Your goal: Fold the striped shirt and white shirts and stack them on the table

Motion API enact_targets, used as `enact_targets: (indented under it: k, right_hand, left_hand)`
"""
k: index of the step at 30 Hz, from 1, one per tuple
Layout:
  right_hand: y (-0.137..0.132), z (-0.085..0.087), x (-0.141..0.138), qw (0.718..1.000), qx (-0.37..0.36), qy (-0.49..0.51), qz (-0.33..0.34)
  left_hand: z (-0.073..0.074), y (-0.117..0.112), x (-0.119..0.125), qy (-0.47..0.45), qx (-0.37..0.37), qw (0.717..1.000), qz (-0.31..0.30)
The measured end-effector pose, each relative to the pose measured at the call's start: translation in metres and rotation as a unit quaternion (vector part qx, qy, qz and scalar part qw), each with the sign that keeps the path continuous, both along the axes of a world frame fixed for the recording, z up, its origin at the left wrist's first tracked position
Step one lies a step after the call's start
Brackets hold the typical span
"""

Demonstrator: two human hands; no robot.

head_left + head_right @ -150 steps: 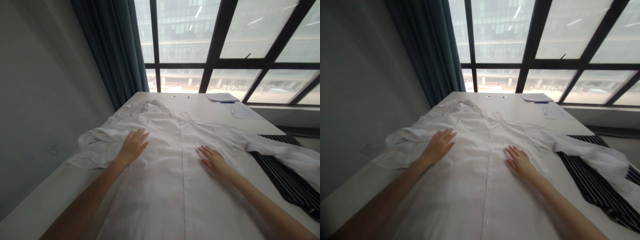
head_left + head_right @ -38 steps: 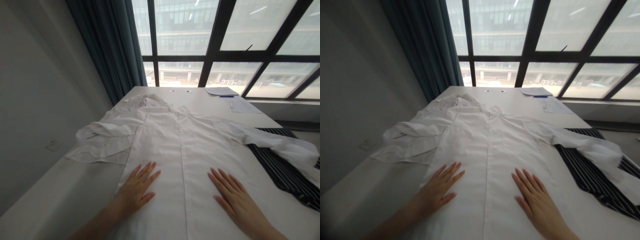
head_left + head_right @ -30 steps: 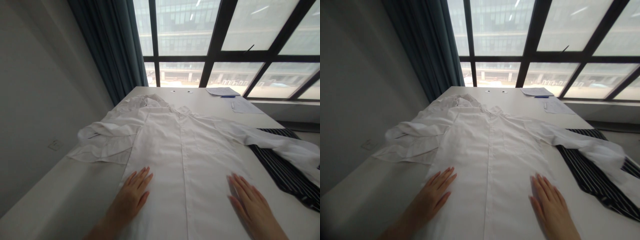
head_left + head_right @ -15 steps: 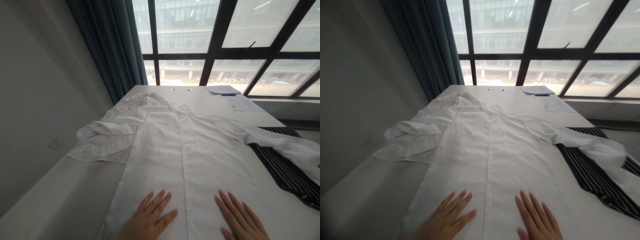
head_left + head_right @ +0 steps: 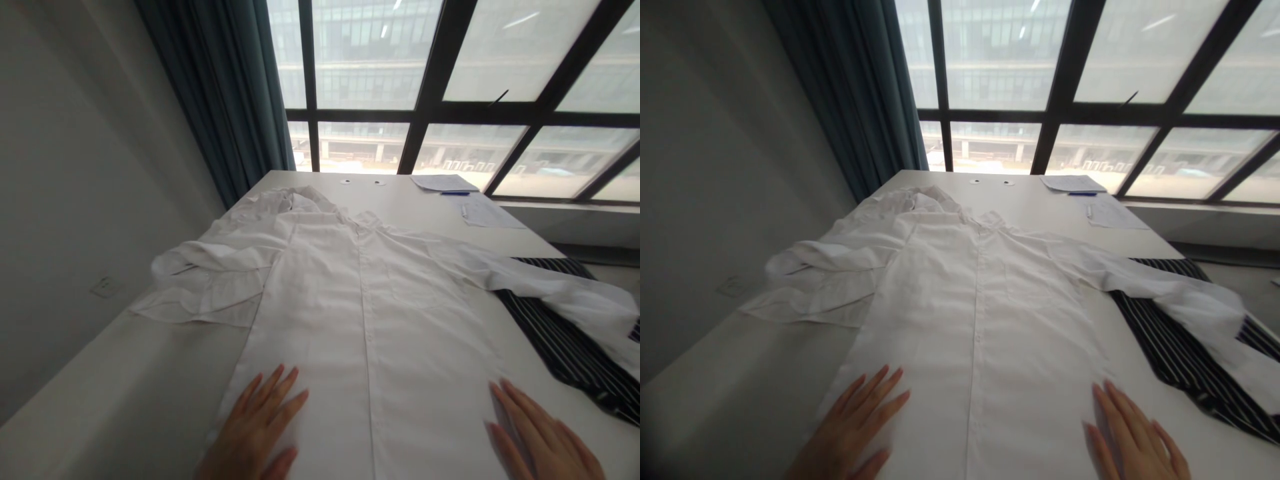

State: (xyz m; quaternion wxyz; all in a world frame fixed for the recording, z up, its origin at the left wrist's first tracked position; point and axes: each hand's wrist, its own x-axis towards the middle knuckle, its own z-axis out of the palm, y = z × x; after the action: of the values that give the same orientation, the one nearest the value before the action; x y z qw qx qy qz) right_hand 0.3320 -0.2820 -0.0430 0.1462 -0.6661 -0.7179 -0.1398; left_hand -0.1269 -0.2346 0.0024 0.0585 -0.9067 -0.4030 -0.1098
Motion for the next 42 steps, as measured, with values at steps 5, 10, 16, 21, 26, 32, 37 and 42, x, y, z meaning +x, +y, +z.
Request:
enact_targets:
  k: [5, 10, 16, 21, 26, 32, 37, 42]
  right_hand:
    - [0.047, 0.026, -0.025, 0.995, 0.027, 0.043, 0.084]
    - [0.105, 0.042, -0.063, 0.98, -0.028, 0.014, 0.196]
    - [0.159, 0.028, -0.08, 0.968, -0.11, 0.001, 0.225]
    - [0.169, 0.013, -0.06, 0.975, -0.117, 0.015, 0.188]
    - [0.164, 0.003, -0.023, 0.99, -0.093, 0.011, 0.108]
    - [0.153, -0.006, 0.016, 0.997, -0.05, -0.001, 0.062]
    - [0.151, 0.003, 0.025, 0.998, -0.029, -0.01, 0.053]
    - [0.188, 0.031, 0.019, 0.997, -0.005, -0.028, 0.068]
  left_hand:
    - [0.01, 0.037, 0.004, -0.036, -0.001, 0.999, 0.024]
    - [0.017, 0.096, 0.038, -0.026, -0.022, 0.999, -0.01]
    - [-0.004, 0.132, 0.068, 0.013, -0.031, 0.999, -0.003]
    - [-0.014, 0.133, 0.065, 0.0, -0.05, 0.999, -0.007]
    - [-0.012, 0.132, 0.053, -0.006, -0.047, 0.999, -0.01]
    - [-0.013, 0.125, 0.023, 0.007, -0.034, 0.999, 0.011]
    - [-0.013, 0.118, 0.003, 0.004, -0.028, 0.999, 0.02]
    - [0.0, 0.144, 0.011, -0.061, -0.016, 0.997, 0.038]
